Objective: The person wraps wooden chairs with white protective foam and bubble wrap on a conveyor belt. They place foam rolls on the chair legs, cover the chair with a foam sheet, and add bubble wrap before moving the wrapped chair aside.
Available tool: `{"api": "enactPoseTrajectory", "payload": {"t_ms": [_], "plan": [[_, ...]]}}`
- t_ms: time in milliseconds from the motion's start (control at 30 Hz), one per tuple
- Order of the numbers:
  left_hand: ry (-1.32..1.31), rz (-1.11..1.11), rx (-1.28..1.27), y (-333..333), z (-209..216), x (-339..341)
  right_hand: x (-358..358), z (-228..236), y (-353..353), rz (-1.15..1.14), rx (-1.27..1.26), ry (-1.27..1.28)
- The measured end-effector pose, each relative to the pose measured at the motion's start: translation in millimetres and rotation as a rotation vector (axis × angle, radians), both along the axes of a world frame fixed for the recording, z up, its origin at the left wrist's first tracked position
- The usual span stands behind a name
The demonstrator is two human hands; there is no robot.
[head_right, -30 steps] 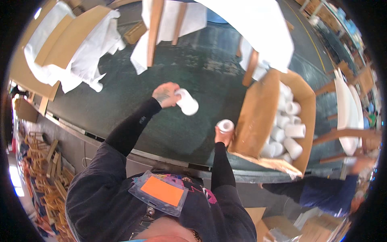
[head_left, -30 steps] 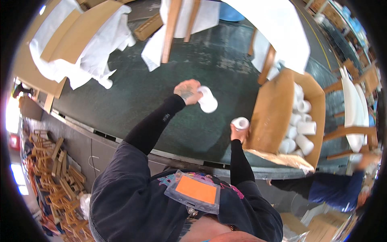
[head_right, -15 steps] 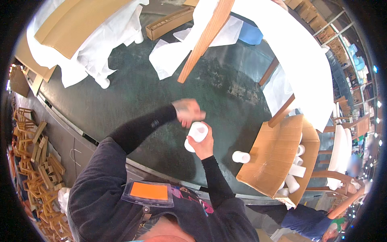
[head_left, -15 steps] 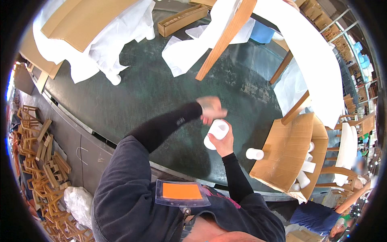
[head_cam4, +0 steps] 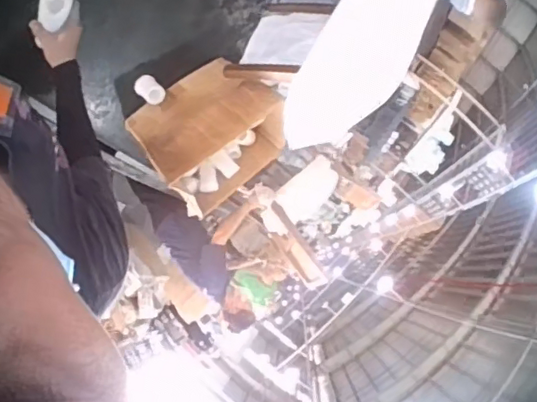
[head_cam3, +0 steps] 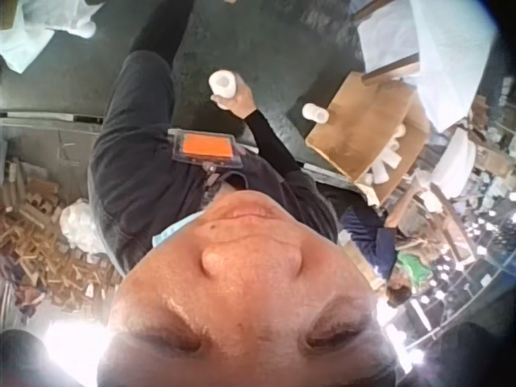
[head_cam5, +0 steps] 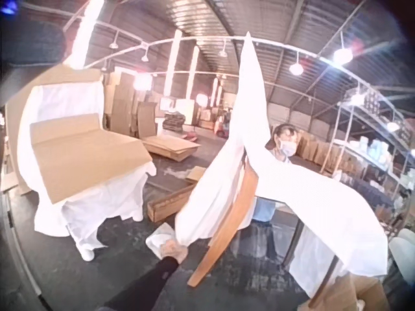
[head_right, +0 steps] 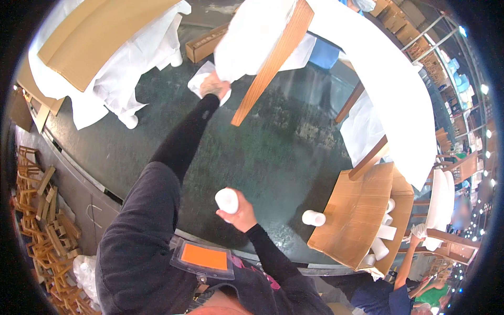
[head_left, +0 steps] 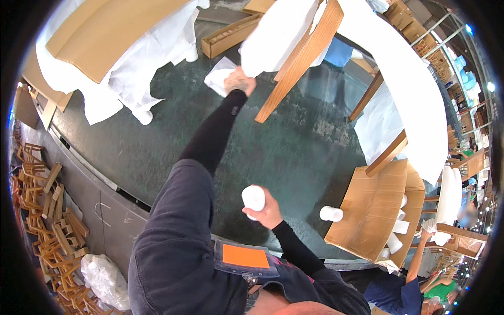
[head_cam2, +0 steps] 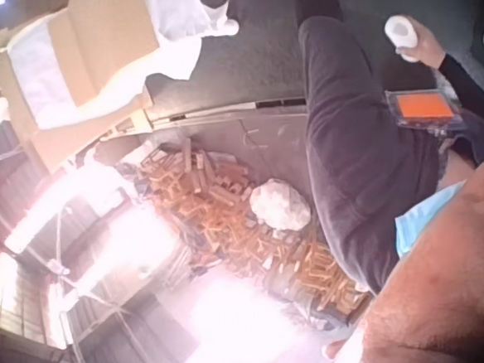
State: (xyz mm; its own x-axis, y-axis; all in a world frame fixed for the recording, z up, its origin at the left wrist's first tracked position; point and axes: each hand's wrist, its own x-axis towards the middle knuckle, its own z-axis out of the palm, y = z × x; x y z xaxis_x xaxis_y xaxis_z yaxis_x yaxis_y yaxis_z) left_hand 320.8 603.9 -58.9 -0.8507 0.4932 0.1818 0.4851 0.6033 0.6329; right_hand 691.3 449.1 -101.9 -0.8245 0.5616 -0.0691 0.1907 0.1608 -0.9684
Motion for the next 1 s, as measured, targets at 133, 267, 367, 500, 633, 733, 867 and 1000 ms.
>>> {"api": "enactPoseTrajectory", "payload": {"t_ms": [133,267,367,500,633,733,867,1000], "plan": [[0.041,0.130,0.196,-91,-24,-27,12,-13,17,-0.048,-0.098,-0.030],[0.103,0.039,0.302,-135,-20,-30,-36,30,41,0.091,0.155,-0.116],[0.117,-0.046,0.248,-140,-3,-28,-95,37,56,0.193,0.444,0.097],[-0.043,-0.172,0.329,-132,26,-24,-179,39,66,0.187,0.626,0.031],[-0.246,-0.257,0.360,-116,65,-10,-221,24,68,0.162,0.531,-0.060],[-0.341,-0.432,0.438,-122,78,-6,-208,26,58,0.123,0.210,0.007],[-0.369,-0.719,0.465,-108,95,8,-166,30,66,-0.033,0.437,0.299],[-0.441,-0.635,0.385,-68,95,21,-123,39,99,-0.156,0.407,0.294]]}}
